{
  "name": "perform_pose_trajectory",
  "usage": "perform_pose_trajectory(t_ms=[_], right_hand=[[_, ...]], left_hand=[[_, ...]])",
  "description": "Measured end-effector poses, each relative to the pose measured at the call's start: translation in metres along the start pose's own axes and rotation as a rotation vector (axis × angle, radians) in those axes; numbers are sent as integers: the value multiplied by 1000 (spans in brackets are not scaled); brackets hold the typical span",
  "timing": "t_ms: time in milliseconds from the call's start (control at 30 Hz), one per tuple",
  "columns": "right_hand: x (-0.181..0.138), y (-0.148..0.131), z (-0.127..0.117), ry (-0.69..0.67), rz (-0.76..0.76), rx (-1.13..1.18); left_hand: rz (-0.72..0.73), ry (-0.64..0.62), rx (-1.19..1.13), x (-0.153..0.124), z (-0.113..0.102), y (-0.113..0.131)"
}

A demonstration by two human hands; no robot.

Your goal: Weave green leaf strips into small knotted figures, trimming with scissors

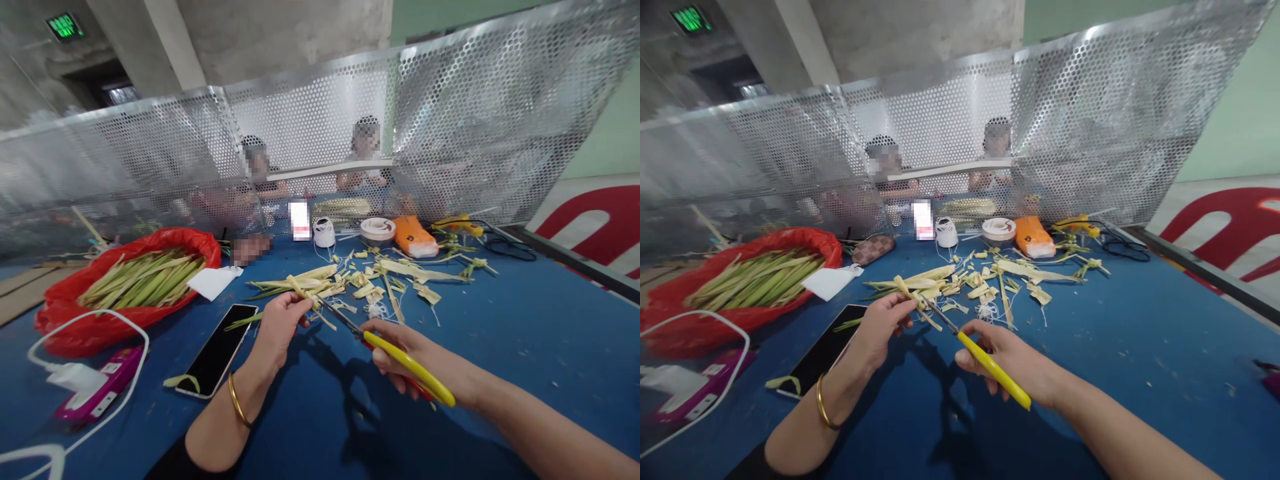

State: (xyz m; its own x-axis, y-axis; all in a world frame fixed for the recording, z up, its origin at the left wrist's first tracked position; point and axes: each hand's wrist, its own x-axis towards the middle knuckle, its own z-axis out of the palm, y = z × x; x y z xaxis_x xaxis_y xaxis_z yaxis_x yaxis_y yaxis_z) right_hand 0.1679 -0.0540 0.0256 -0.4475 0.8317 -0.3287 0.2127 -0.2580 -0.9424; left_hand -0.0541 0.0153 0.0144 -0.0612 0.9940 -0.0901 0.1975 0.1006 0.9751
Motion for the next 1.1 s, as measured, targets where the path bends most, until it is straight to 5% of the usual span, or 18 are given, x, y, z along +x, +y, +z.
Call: perform_pose_trajectory(t_ms=[533,1100], right_hand=[[10,12,2,47,45,127],[17,21,5,39,-6,176]], left_hand=[[-133,-178,-162,-8,11,-8],[-169,-159,-200,-8,13,-6]])
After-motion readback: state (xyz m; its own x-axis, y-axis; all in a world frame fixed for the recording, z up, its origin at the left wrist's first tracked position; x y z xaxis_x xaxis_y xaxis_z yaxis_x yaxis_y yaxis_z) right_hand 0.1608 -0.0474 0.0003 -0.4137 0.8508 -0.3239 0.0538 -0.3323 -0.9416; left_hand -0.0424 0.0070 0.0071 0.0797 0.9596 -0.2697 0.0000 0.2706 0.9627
